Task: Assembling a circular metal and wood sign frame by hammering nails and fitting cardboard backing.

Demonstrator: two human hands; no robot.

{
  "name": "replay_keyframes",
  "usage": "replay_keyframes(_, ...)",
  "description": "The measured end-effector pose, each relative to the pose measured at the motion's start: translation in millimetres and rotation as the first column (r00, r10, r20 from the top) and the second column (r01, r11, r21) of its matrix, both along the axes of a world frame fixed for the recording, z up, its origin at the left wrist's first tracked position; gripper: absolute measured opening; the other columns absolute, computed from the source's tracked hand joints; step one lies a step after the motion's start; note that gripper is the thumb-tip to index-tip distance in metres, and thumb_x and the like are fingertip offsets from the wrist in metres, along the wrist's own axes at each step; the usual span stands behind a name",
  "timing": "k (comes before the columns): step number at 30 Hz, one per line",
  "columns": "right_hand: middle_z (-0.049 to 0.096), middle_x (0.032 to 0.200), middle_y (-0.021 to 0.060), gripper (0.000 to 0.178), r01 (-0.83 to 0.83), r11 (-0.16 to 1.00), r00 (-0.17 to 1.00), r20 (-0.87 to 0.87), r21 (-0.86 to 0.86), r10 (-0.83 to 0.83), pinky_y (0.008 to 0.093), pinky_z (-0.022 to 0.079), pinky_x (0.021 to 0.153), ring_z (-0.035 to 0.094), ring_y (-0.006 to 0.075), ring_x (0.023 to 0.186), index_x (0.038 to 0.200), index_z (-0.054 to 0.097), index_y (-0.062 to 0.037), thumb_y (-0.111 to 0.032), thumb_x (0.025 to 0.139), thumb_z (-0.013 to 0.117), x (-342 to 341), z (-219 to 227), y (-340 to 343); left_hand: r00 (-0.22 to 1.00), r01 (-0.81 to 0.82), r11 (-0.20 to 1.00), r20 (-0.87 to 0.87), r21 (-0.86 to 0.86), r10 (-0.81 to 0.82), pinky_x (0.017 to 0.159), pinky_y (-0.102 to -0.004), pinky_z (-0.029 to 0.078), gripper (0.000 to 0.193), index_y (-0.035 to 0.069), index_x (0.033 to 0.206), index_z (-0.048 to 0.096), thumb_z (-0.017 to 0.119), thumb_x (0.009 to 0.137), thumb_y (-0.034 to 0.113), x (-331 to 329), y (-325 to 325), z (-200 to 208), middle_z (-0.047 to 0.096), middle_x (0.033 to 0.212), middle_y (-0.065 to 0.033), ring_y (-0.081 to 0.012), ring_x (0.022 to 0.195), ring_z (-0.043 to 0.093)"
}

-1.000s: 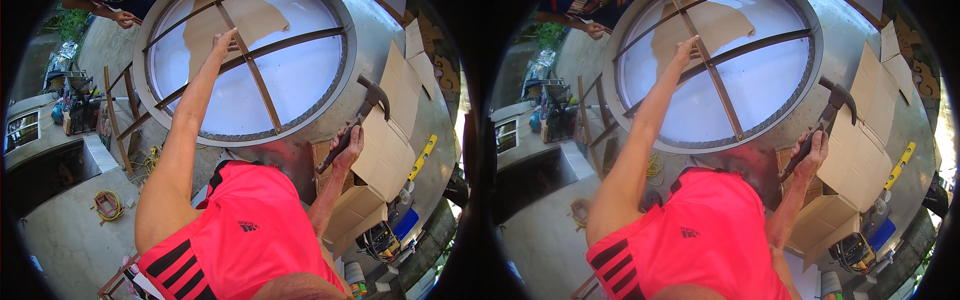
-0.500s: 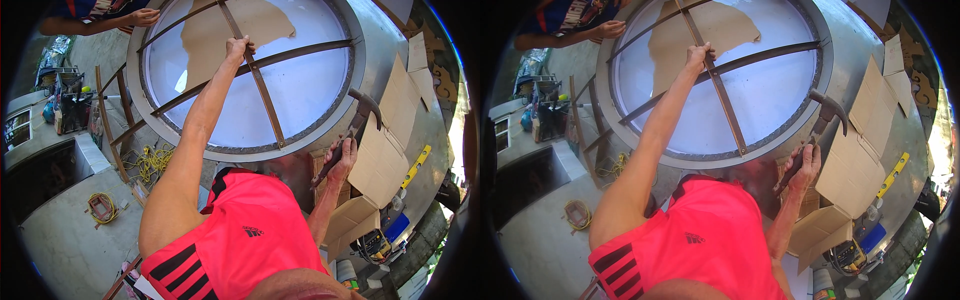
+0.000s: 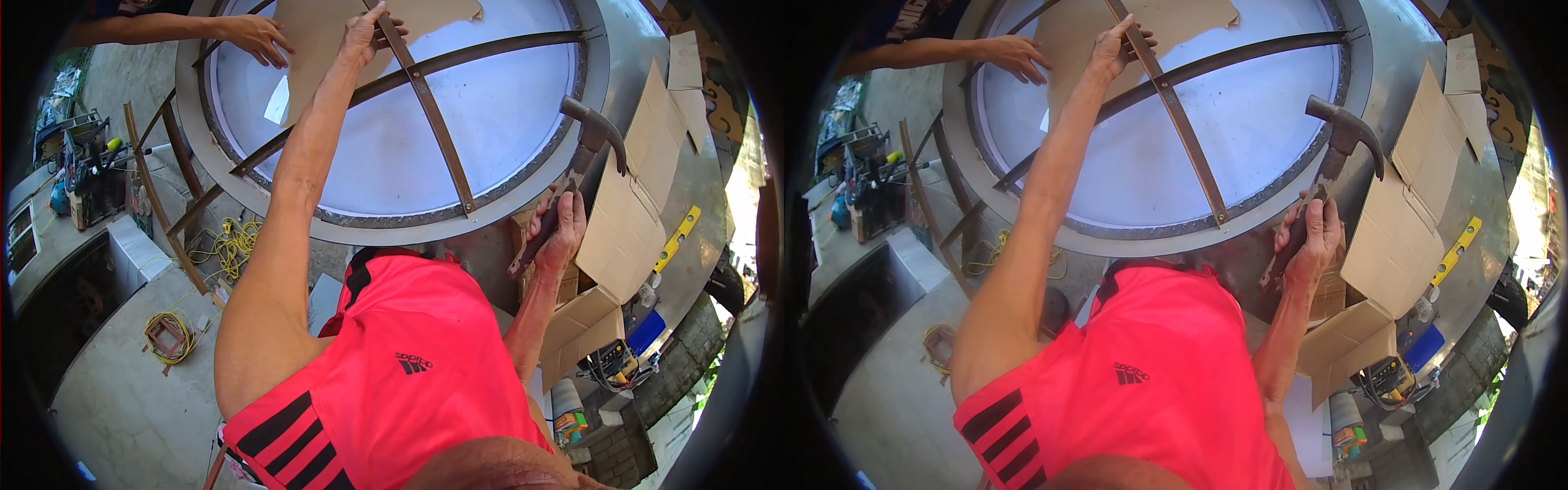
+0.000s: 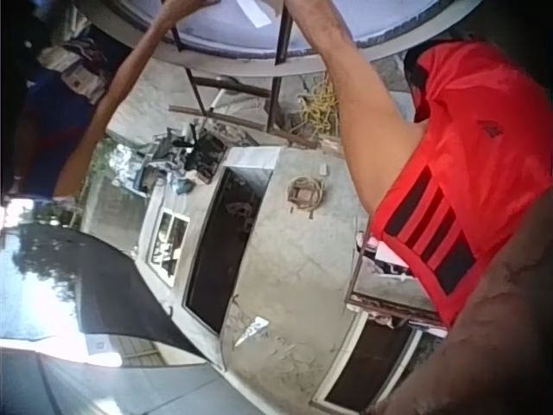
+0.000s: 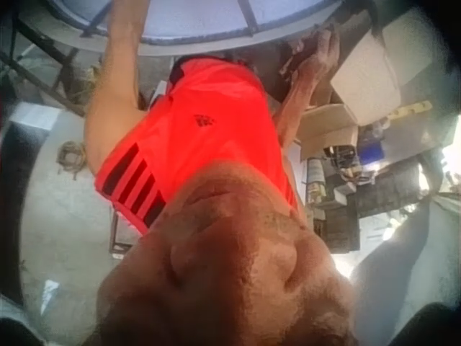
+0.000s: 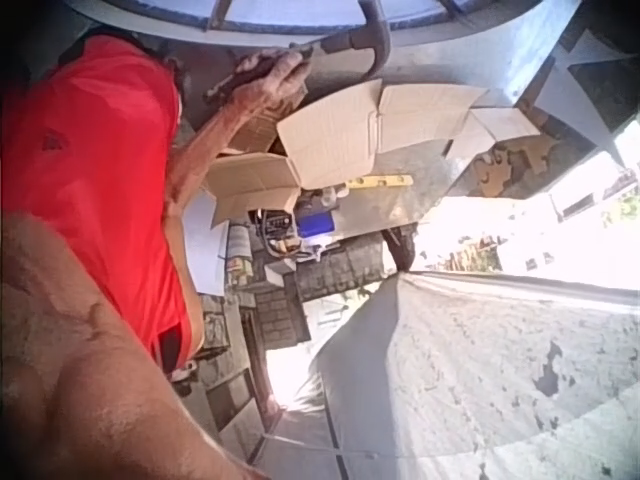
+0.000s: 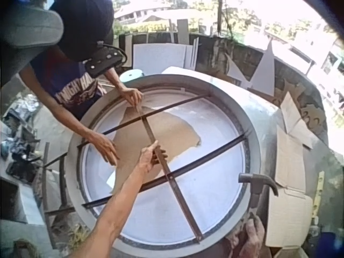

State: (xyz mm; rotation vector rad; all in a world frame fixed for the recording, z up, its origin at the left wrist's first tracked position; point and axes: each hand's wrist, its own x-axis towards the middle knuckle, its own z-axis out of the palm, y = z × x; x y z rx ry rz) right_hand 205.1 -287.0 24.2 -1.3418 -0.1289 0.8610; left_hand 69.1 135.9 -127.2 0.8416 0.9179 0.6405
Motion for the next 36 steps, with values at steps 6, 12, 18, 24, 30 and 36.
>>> replay_keyframes(6,0.056,0.077,0.0084,0.03,-0.049,0.999,0.999,-0.022,0.018,0.05,0.025,0.042,0.04,0.049,0.012,0.046,0.115,0.054,0.0007,-0.027,0.105,0.051,-8.8,-1.8,29.0,0.986,0.167,0.986,-0.014,0.015,-0.167,0.083,-0.0463,0.056,0.049,-0.001,0.116,0.054,0.064,0.095,0.042,-5.1,8.1,1.2,0.07,0.098,-0.0218,-0.034,0.091,0.072)
replay_keyframes(12,0.056,0.077,0.0087,0.03,-0.1,0.992,0.994,-0.046,-0.075,0.096,0.0248,0.041,0.039,0.05,0.0119,0.046,0.117,0.053,0.0008,-0.027,0.104,0.051,-15.5,-2.4,49.4,0.951,0.304,0.948,0.083,-0.09,-0.298,0.09,-0.05,0.056,0.049,-0.002,0.119,0.055,0.058,0.098,0.042,-12.0,-1.7,4.2,0.07,0.101,-0.0232,-0.0339,0.098,0.071)
replay_keyframes(18,0.054,0.072,0.0059,0.033,-0.129,0.982,0.991,-0.052,-0.136,0.122,0.0232,0.04,0.038,0.048,0.0101,0.044,0.112,0.052,0.0002,-0.032,0.103,0.053,-19.2,-3.4,73.9,0.912,0.385,0.919,0.184,-0.081,-0.366,0.081,-0.0442,0.06,0.048,-0.004,0.117,0.055,0.058,0.099,0.04,-23.6,-2.9,17.2,0.07,0.104,-0.0252,-0.034,0.097,0.072)
replay_keyframes(24,0.054,0.072,0.0059,0.032,-0.162,0.985,0.983,-0.098,-0.064,0.155,0.0237,0.04,0.038,0.049,0.0103,0.045,0.111,0.052,-0.0008,-0.032,0.104,0.051,-14.2,-14.1,89.0,0.93,0.31,0.947,0.233,-0.084,-0.284,0.082,-0.0428,0.06,0.053,-0.001,0.117,0.056,0.057,0.097,0.048,-25.7,-5.9,22.1,0.07,0.106,-0.0236,-0.0321,0.099,0.071)
replay_keyframes(30,0.054,0.071,0.0057,0.031,-0.16,0.986,0.972,-0.165,0.049,0.166,0.0247,0.04,0.038,0.049,0.0114,0.045,0.109,0.051,-0.0009,-0.032,0.104,0.051,-11.4,-18.6,71.5,0.955,0.275,0.96,0.132,-0.06,-0.265,0.083,-0.043,0.06,0.049,-0.001,0.114,0.059,0.054,0.099,0.046,-28.8,-16.5,19.0,0.07,0.107,-0.0202,-0.0314,0.1,0.071)
replay_keyframes(36,0.054,0.07,0.0053,0.032,-0.141,0.986,0.971,-0.184,0.089,0.155,0.0252,0.041,0.037,0.049,0.0108,0.044,0.109,0.05,-0.0011,-0.032,0.104,0.052,-6.4,-13.5,41.6,0.994,0.088,0.988,0.073,-0.127,-0.079,0.085,-0.0466,0.059,0.045,-0.003,0.113,0.06,0.053,0.102,0.04,-17.0,-28.2,13.2,0.07,0.102,-0.0194,-0.0333,0.098,0.07)
